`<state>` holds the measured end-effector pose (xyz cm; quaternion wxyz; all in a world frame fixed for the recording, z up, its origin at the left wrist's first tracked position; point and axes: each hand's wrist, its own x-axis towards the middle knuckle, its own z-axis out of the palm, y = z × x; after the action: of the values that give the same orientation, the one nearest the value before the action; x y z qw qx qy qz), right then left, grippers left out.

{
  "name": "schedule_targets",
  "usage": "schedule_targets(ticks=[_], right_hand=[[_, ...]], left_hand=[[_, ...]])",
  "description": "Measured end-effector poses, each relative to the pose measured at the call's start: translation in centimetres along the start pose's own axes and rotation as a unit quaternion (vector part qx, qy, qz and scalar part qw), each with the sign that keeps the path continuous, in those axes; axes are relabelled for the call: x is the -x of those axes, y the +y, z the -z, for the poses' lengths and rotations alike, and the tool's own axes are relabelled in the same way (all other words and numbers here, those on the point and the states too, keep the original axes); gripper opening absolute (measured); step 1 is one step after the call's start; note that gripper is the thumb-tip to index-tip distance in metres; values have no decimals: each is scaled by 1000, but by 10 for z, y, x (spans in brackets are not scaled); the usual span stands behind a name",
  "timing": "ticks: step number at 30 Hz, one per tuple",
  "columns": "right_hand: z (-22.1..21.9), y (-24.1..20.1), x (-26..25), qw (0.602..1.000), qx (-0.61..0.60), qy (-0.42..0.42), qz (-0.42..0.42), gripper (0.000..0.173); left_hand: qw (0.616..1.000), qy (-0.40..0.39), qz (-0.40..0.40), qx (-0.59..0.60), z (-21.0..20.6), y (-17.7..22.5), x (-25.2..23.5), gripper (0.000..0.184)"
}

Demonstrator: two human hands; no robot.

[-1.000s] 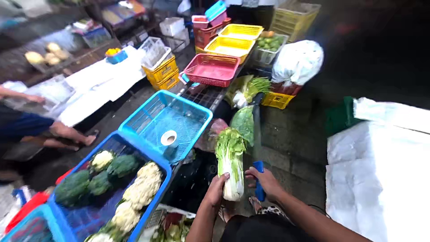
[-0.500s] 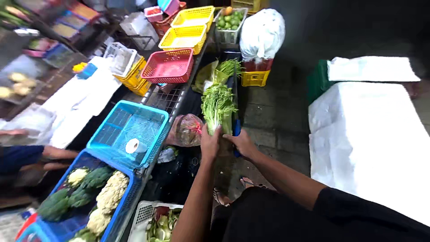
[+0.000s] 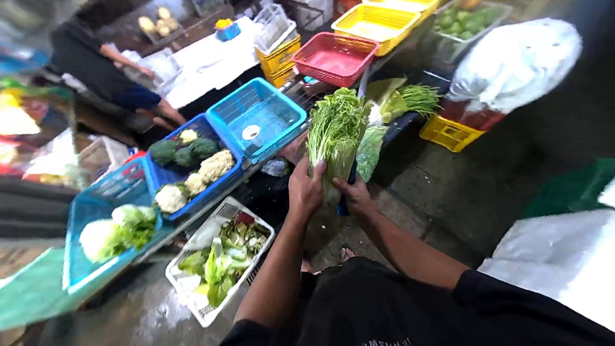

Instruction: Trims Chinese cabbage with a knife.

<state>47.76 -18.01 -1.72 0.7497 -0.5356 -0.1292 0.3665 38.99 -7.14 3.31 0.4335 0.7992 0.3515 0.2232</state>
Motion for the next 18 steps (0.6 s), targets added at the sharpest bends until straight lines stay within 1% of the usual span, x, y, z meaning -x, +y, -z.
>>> schedule_targets(ticks=[4,6,7,9,10,14,17,18], right_hand=[[-41,13,15,999,31,-33,13,62],[-62,21,22,998,44,-52,17,62],[-73,25,26,996,49,-66,17,60],[-95,37,35,994,53,-95,14,57],[-107,43,40,992,55,-111,14,59],[-170,60,67,985,92,-146,4,71],[-215,75,79,979,97,-179,13,76],[-231,80,80,976,93,-196,21,76]], left_hand=[[987,156,-23,37,35,-14,36,40],[977,200,-25,64,57,-24,51,33],[980,188,-16,66,70,-28,57,37],[989,140,16,38,95,-39,71,57],[990,139,30,22,107,-43,78,60],[971,236,29,20,162,-69,102,33],[944,322,17,64,199,-90,123,21],[933,350,21,82,212,-95,128,21]])
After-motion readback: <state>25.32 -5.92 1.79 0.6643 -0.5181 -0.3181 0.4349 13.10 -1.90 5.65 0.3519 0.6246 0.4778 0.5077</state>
